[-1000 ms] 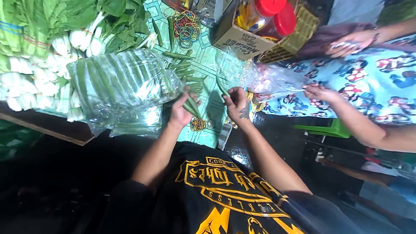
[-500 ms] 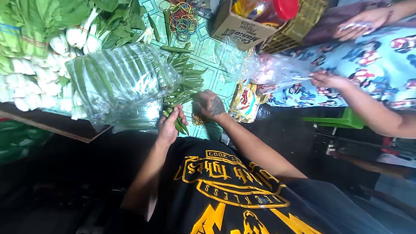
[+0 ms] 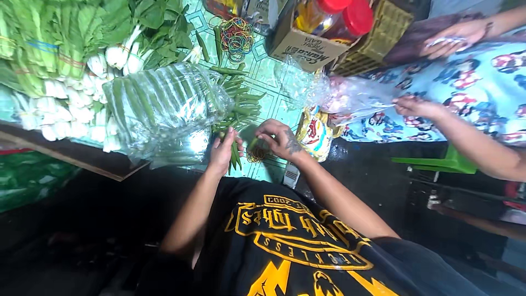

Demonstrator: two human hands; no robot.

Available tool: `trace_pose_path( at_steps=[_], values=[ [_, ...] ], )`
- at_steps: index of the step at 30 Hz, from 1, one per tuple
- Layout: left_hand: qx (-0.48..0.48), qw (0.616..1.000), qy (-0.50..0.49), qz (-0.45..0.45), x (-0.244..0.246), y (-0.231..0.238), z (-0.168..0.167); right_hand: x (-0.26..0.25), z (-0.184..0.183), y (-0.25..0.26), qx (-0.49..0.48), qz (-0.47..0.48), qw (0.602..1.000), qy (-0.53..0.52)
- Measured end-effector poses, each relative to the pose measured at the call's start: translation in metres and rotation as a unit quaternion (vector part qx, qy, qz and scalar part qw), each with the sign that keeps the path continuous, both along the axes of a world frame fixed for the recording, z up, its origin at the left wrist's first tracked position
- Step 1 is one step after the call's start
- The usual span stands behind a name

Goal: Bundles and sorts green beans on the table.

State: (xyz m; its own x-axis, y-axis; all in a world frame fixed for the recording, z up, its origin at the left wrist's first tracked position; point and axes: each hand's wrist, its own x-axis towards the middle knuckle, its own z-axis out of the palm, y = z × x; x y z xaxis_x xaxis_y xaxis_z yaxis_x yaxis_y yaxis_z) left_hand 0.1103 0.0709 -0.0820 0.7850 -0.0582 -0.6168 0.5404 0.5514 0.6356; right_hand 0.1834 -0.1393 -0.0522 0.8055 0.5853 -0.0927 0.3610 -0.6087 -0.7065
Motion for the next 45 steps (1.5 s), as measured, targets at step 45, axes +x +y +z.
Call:
trace_pose_path(
  at_steps=[45],
  values=[
    [0.491, 0.825, -0.202, -0.193, -0.057, -0.056, 0.053, -0.084, 0.029, 0.016, 0.124, -0.024, 0.989, -0.077]
  ],
)
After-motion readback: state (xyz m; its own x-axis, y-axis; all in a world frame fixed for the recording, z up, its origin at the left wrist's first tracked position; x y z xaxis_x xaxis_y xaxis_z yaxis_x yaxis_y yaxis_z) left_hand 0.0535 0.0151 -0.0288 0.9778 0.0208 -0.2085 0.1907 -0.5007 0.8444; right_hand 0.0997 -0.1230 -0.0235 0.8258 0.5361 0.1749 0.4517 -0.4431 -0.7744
